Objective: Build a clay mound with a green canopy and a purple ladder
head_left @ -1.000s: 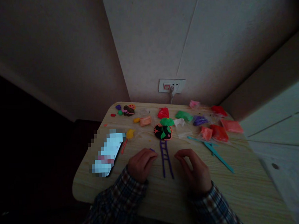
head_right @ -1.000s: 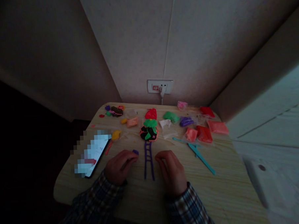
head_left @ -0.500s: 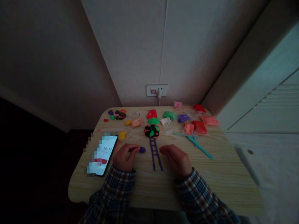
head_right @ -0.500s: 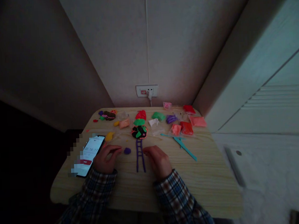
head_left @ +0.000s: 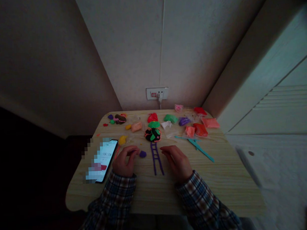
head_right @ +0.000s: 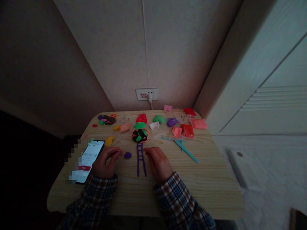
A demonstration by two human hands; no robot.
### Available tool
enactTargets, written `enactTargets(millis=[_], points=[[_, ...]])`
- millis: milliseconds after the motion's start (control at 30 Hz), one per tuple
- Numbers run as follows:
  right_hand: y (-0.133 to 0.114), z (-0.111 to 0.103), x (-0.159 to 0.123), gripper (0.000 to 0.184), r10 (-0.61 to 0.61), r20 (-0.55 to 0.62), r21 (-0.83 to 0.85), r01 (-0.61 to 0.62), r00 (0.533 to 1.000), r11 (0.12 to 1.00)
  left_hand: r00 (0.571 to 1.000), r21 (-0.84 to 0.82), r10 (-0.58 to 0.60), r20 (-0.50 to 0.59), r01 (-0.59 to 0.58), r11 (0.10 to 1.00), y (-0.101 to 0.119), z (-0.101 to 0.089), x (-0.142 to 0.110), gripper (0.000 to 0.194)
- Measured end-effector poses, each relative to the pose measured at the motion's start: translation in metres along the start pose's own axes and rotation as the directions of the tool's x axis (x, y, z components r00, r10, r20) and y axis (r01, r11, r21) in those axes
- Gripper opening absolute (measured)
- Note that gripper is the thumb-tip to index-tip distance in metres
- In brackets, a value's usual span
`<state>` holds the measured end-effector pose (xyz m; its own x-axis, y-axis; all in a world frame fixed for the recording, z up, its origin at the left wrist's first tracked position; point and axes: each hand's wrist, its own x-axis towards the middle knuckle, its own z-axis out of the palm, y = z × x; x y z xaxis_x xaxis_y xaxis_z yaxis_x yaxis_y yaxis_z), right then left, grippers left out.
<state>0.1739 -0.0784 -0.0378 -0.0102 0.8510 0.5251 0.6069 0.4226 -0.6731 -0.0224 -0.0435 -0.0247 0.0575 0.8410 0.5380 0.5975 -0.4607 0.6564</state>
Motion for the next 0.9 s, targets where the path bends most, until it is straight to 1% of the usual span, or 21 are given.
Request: enactTargets(millis=[100, 200, 300, 400, 500, 567, 700, 800, 900], points=[[-0.0014, -0.0013, -0.0004, 0.021, -0.001, 0.015, -0.004, 0.001, 1.0, 1.0, 1.0, -0.032, 0.014, 0.023, -0.013, 0.999, 0.0002, -0.0022, -0.0001, 0.019], [-0.0034, -0.0027, -0.0002, 0.021, -0.004, 0.025, -0.013, 0.004, 1.0, 1.0, 0.998, -0.005, 0.055, 0.041, -0.055, 0.998, 0.0006, -0.0062, 0.0001, 0.022], [-0.0047, -0.0031, 0.0006, 0.021, 0.002, 0.03, -0.021, -0.002, 1.0, 1.0, 0.988, 0.026, 0.146, 0.056, -0.147, 0.989, 0.0018, -0.0088, 0.0005, 0.021], [-0.0047, -0.0024, 0.0012, 0.019, 0.007, 0.031, -0.029, -0.007, 1.0, 1.0, 0.967, 0.044, 0.25, 0.051, -0.252, 0.967, 0.0028, -0.0082, 0.0011, 0.017], [-0.004, -0.0014, 0.001, 0.018, -0.006, 0.048, -0.036, 0.007, 0.999, 0.999, 0.948, 0.052, 0.316, 0.039, -0.317, 0.947, 0.0018, -0.0059, 0.0015, 0.01], [-0.0034, -0.0011, 0.0003, 0.019, -0.011, 0.063, -0.041, 0.013, 0.998, 0.999, 0.943, 0.04, 0.329, 0.055, -0.331, 0.943, 0.0005, -0.0045, 0.0013, 0.011], [-0.0033, -0.0012, -0.0013, 0.022, -0.006, 0.085, -0.067, 0.012, 0.996, 0.998, 0.948, 0.03, 0.306, 0.089, -0.309, 0.95, -0.0003, -0.003, -0.0003, 0.018], [-0.0047, -0.0007, -0.0014, 0.02, -0.006, 0.082, -0.067, 0.012, 0.997, 0.998, 0.946, 0.023, 0.307, 0.106, -0.311, 0.95, 0.0022, -0.0025, -0.0017, 0.017], [-0.007, 0.0011, -0.0015, 0.016, -0.077, 0.096, -0.053, 0.083, 0.992, 0.995, 0.918, 0.018, 0.377, 0.127, -0.382, 0.924, 0.0059, -0.0012, -0.0031, 0.015]])
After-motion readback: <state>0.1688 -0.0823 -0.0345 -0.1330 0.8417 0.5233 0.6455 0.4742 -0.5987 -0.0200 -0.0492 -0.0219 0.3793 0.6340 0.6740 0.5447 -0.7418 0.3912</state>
